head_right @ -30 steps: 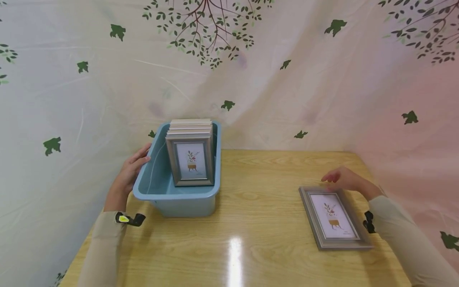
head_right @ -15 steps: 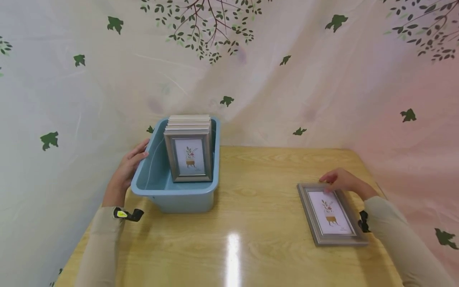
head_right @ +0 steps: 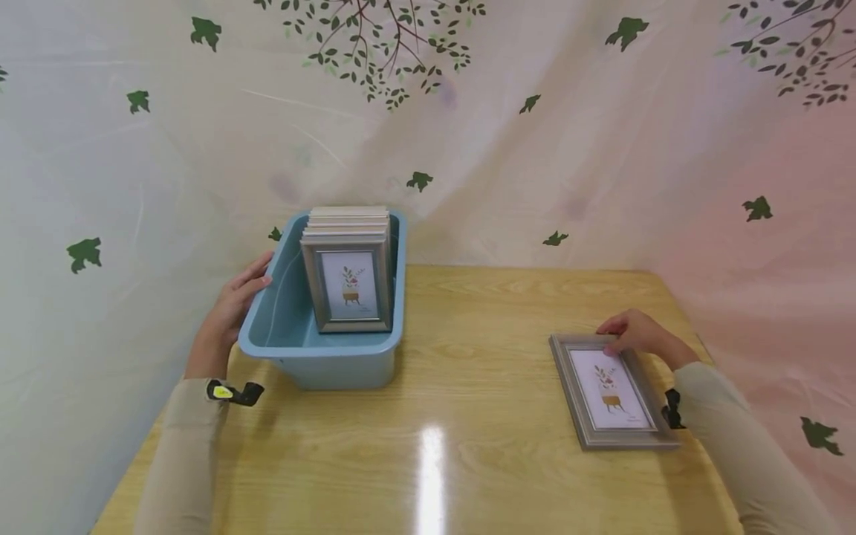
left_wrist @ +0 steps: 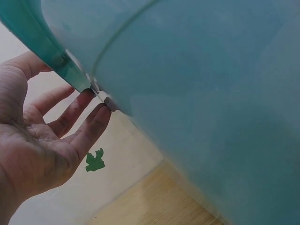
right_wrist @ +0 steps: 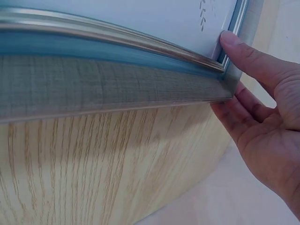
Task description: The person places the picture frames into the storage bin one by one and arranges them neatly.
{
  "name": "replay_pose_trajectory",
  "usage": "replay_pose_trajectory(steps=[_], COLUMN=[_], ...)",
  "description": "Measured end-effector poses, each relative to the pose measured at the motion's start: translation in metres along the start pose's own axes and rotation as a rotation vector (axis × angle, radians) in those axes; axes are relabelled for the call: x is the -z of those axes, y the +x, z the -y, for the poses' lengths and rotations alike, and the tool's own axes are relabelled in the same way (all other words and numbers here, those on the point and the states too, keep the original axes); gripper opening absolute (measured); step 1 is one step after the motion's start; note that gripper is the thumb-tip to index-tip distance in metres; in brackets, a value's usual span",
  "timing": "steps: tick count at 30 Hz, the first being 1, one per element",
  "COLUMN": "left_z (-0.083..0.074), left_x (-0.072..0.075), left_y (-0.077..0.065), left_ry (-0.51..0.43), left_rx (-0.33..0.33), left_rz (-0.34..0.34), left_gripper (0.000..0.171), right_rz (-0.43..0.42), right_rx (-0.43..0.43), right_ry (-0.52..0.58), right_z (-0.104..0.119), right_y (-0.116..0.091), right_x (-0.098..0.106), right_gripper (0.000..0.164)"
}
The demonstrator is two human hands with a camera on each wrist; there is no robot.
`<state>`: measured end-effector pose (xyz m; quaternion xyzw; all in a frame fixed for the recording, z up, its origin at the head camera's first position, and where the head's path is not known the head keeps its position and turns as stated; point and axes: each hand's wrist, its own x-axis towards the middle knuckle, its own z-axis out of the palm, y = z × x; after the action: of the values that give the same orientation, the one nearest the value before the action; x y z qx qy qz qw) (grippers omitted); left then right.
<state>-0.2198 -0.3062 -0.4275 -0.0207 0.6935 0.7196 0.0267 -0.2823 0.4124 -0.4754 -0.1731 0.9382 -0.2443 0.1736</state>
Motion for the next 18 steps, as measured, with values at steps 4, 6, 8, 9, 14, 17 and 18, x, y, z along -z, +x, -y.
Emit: replay_pose_trajectory(steps=[4,6,8,9,14,17,18], left_z=[-0.001,-0.001,-0.002,-0.002,-0.002,-0.001,-0.001], left_x=[0.000,0.001,0.001,0.001,0.000,-0.001,-0.001], left_y=[0.000,0.000,0.000,0.000,0.001,0.001,0.001], left_ry=[-0.022,-0.022,-0.026,-0.025,-0.033,-0.034,-0.033], left_rx=[0.004,0.005,0.005,0.003,0.009,0.011,0.010], left_rz=[0.006,0.008,0.007,0.006,-0.004,-0.012,-0.014], left_gripper=[0.064,0.065,0.066,0.066,0.065,0.064,0.064], right_rz=[-0.010,-0.023,-0.042,-0.052,-0.093,-0.121,-0.131], right_rx=[-0.018,-0.012,0.008,0.009,0.009,-0.001,0.000], right_ry=[-0.013,-0.012,-0.003,0.000,-0.007,-0.032,-0.036], right_z=[0.001,-0.002,-0.006,-0.008,-0.009,-0.005,-0.003], right_y=[-0.001,-0.001,-0.001,0.000,0.001,0.001,0.001], right_x=[0.000,-0.001,-0.002,-0.002,-0.006,-0.007,-0.008], right_gripper=[0.041,0.041,0.039,0.038,0.037,0.035,0.034])
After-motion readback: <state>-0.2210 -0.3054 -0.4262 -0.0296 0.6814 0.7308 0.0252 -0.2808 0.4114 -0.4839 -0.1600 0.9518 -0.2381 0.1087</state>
